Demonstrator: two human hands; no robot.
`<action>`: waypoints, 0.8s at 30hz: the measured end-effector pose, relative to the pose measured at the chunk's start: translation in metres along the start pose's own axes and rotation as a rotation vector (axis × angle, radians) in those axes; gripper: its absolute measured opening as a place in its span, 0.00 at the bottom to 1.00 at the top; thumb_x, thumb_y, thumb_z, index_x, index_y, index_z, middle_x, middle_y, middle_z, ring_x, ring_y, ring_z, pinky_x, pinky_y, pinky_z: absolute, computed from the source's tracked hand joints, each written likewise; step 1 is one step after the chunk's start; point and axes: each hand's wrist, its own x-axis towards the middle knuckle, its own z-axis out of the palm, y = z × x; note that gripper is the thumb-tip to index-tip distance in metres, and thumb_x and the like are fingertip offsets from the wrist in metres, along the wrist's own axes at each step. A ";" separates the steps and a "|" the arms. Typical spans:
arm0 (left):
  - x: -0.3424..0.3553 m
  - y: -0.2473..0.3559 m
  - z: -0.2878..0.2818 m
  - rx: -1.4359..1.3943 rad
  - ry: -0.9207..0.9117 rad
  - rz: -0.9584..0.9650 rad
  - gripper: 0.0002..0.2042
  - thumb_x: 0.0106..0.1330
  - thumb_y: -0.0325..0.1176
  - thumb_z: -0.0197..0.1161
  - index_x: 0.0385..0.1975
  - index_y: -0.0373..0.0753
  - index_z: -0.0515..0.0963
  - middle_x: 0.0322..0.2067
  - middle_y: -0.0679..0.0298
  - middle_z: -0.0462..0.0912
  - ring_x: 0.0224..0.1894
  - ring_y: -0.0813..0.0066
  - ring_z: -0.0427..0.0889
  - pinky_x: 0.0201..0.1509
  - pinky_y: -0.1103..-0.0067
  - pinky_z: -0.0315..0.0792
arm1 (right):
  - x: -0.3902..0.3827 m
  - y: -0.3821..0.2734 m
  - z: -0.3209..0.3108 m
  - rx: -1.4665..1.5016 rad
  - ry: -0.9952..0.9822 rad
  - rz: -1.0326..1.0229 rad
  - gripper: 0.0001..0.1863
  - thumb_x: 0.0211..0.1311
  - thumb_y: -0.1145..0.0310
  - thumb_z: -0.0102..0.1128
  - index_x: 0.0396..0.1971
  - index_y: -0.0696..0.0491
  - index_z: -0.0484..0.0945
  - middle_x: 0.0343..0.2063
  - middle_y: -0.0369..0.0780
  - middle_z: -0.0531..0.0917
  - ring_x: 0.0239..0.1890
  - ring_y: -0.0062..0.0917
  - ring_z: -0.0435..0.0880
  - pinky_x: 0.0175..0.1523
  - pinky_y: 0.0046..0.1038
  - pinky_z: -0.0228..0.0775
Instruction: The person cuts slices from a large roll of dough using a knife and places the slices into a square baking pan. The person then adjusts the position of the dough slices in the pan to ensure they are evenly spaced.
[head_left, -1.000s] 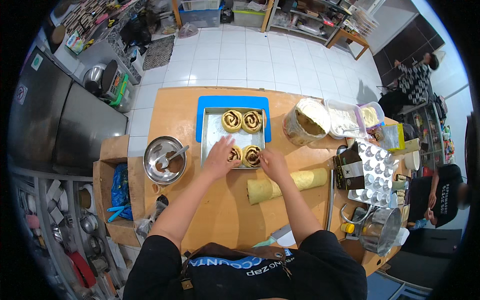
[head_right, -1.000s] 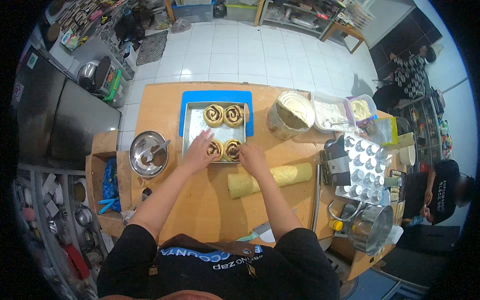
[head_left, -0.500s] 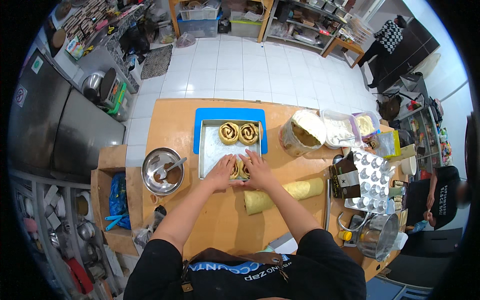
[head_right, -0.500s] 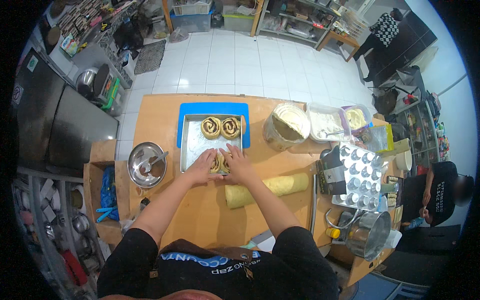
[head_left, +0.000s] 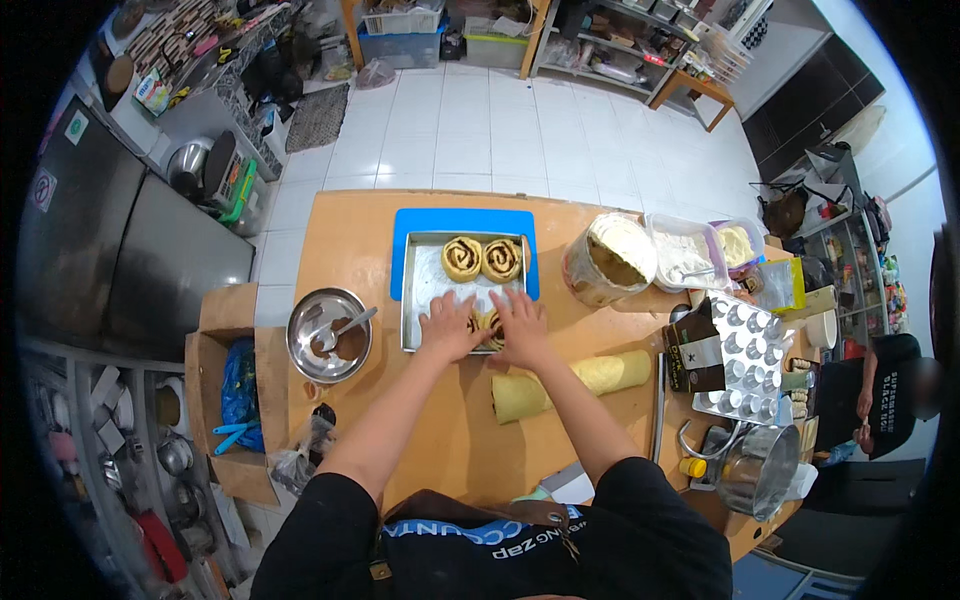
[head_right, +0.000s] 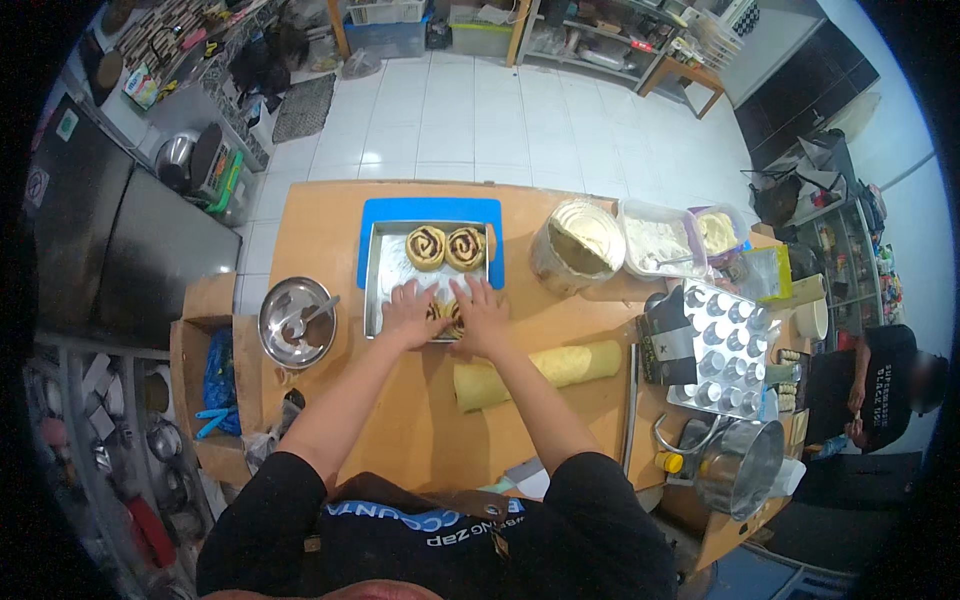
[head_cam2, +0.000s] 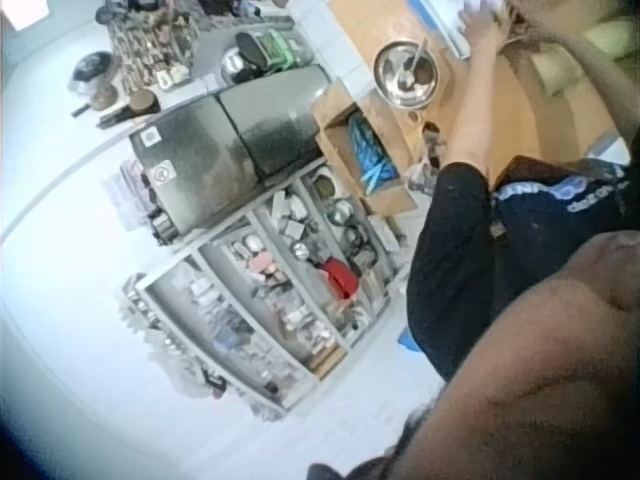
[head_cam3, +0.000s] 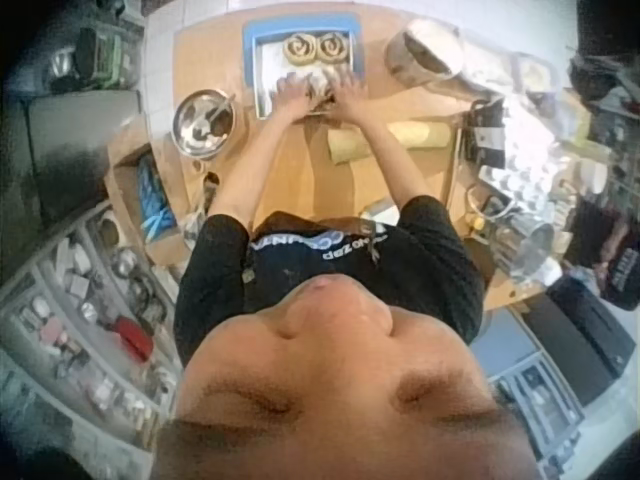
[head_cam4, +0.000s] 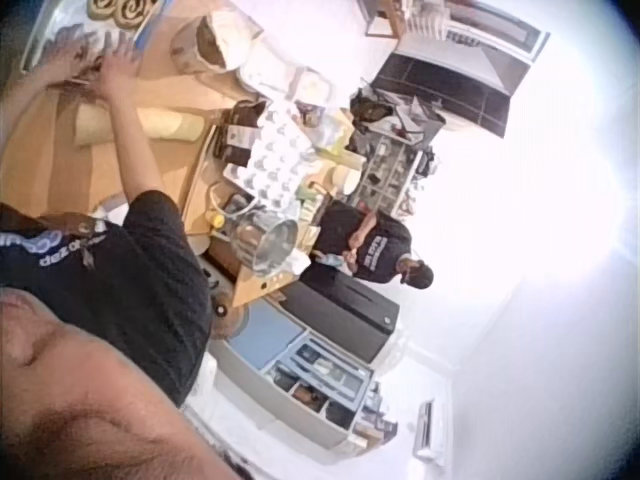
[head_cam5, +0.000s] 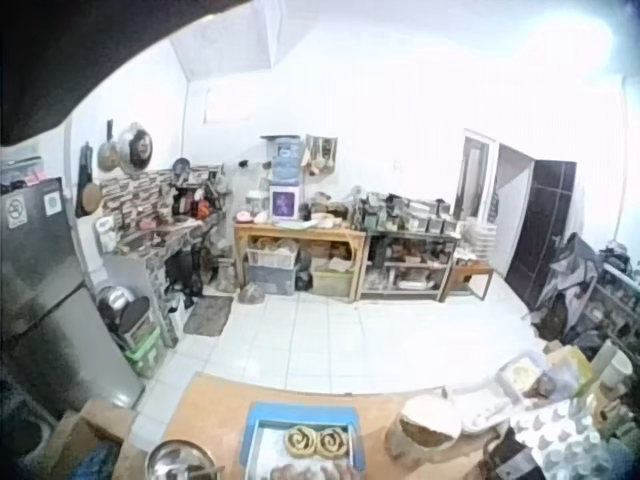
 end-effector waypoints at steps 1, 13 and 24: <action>-0.004 -0.006 -0.001 0.004 0.065 0.038 0.43 0.60 0.62 0.58 0.70 0.46 0.52 0.69 0.50 0.52 0.70 0.49 0.52 0.72 0.60 0.50 | 0.002 0.003 -0.003 0.046 -0.018 0.014 0.64 0.28 0.48 0.79 0.69 0.43 0.51 0.67 0.42 0.58 0.70 0.39 0.54 0.64 0.57 0.52; -0.023 -0.035 0.003 0.163 0.058 0.517 0.53 0.57 0.72 0.48 0.70 0.32 0.44 0.72 0.51 0.44 0.74 0.54 0.41 0.76 0.62 0.39 | -0.010 0.037 -0.017 0.470 0.158 -0.074 0.41 0.58 0.50 0.62 0.66 0.55 0.60 0.65 0.47 0.65 0.69 0.40 0.59 0.70 0.41 0.53; -0.040 -0.047 0.010 0.207 0.006 0.551 0.51 0.55 0.71 0.53 0.70 0.37 0.49 0.71 0.55 0.51 0.73 0.60 0.49 0.75 0.62 0.43 | -0.071 0.041 -0.008 0.442 0.302 -0.019 0.27 0.60 0.62 0.62 0.58 0.56 0.69 0.56 0.48 0.74 0.58 0.43 0.72 0.62 0.39 0.62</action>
